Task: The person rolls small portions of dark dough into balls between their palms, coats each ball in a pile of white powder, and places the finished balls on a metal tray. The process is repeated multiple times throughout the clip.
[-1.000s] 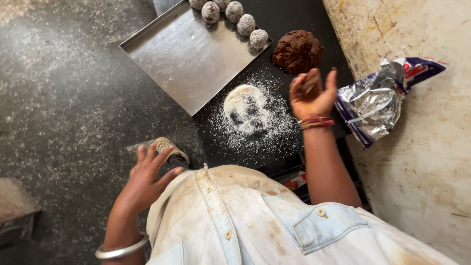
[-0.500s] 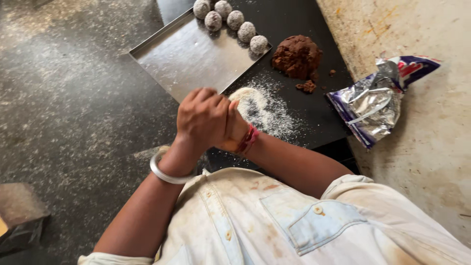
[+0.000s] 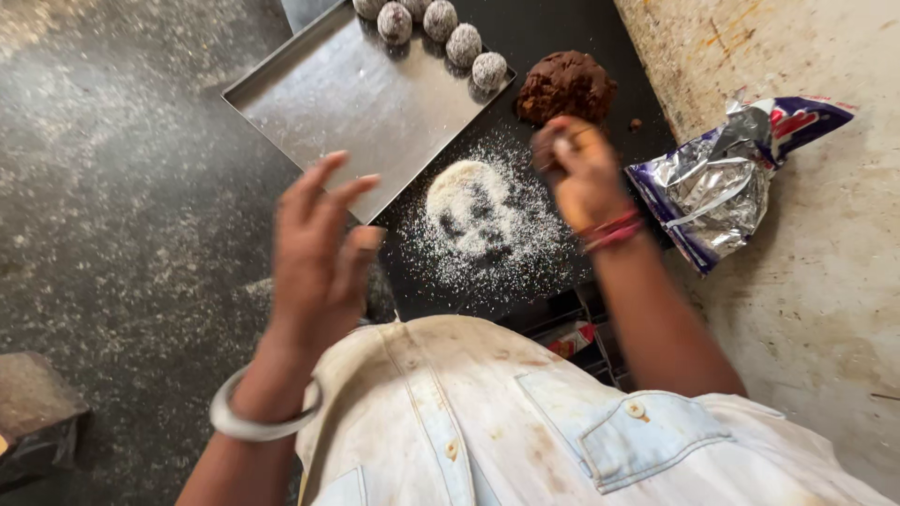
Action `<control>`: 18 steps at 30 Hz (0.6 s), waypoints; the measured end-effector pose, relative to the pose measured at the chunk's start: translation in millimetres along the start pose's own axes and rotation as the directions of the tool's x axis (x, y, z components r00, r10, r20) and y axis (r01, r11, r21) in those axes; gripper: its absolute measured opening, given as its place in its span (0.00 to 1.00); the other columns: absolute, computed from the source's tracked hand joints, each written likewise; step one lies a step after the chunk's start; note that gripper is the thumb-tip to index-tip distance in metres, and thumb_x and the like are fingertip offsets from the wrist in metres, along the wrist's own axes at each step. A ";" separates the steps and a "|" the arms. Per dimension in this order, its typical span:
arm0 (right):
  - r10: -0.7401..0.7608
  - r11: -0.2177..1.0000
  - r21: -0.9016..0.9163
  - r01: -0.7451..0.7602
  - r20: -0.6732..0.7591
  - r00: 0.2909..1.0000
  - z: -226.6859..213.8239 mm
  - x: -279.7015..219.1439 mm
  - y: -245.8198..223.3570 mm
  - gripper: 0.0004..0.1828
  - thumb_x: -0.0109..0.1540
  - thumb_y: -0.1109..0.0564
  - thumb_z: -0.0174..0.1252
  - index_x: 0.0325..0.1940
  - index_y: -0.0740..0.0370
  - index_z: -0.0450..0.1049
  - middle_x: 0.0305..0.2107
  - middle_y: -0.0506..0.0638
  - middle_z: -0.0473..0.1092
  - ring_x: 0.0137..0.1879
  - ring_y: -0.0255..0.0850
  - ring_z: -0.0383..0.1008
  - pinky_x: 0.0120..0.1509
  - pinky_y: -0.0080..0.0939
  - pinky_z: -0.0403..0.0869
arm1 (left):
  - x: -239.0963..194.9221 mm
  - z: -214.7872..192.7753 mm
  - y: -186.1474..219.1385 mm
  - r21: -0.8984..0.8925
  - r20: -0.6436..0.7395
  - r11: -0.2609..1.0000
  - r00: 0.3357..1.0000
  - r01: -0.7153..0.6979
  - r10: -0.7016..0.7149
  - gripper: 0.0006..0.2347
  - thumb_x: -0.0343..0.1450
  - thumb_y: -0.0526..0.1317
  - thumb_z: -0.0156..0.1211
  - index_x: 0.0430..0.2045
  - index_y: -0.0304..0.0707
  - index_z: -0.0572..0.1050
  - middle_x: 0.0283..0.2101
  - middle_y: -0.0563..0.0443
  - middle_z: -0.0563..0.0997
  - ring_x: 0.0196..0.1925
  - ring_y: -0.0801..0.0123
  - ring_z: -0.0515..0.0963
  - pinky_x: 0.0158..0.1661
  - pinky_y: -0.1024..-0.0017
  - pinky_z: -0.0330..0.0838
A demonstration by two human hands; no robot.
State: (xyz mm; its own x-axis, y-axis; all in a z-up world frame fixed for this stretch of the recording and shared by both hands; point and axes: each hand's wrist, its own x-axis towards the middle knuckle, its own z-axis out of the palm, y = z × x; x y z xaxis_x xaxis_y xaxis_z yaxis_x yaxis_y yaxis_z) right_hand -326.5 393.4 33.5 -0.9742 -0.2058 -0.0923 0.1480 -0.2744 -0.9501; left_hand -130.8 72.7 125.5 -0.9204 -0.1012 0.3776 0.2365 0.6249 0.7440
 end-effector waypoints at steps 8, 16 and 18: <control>-0.317 0.246 -0.940 0.236 0.152 0.936 -50.2 22.4 11.4 0.13 0.64 0.69 0.61 0.49 0.59 0.82 0.48 0.53 0.79 0.53 0.43 0.80 0.59 0.41 0.79 | -49.4 20.6 -41.7 -0.268 -0.073 0.931 0.958 0.247 -0.276 0.36 0.78 0.67 0.24 0.63 0.31 0.63 0.69 0.35 0.67 0.77 0.43 0.55 0.72 0.46 0.48; -0.524 0.214 -0.846 0.489 0.323 0.788 -39.9 40.9 3.1 0.18 0.62 0.71 0.62 0.56 0.62 0.80 0.55 0.59 0.75 0.61 0.48 0.77 0.63 0.43 0.79 | -73.5 15.4 -55.2 -0.278 -0.041 0.865 0.895 0.417 -0.445 0.41 0.74 0.71 0.22 0.55 0.34 0.75 0.73 0.30 0.57 0.76 0.43 0.57 0.69 0.47 0.53; -0.351 0.231 -0.928 0.293 0.201 0.915 -30.6 40.0 16.2 0.13 0.69 0.68 0.57 0.52 0.57 0.82 0.53 0.52 0.78 0.56 0.44 0.81 0.60 0.39 0.81 | -75.2 15.5 -54.0 -0.287 -0.044 0.852 0.883 0.437 -0.468 0.41 0.74 0.71 0.22 0.55 0.34 0.76 0.73 0.31 0.57 0.75 0.43 0.59 0.68 0.48 0.55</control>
State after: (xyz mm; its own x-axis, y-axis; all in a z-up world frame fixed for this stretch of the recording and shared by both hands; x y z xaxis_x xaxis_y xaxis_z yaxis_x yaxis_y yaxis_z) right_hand -368.3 409.5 5.3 -0.9087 -0.2808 0.3090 -0.4089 0.7482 -0.5225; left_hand -79.2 58.6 48.4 -0.9093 -0.4160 0.0097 -0.1115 0.2659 0.9575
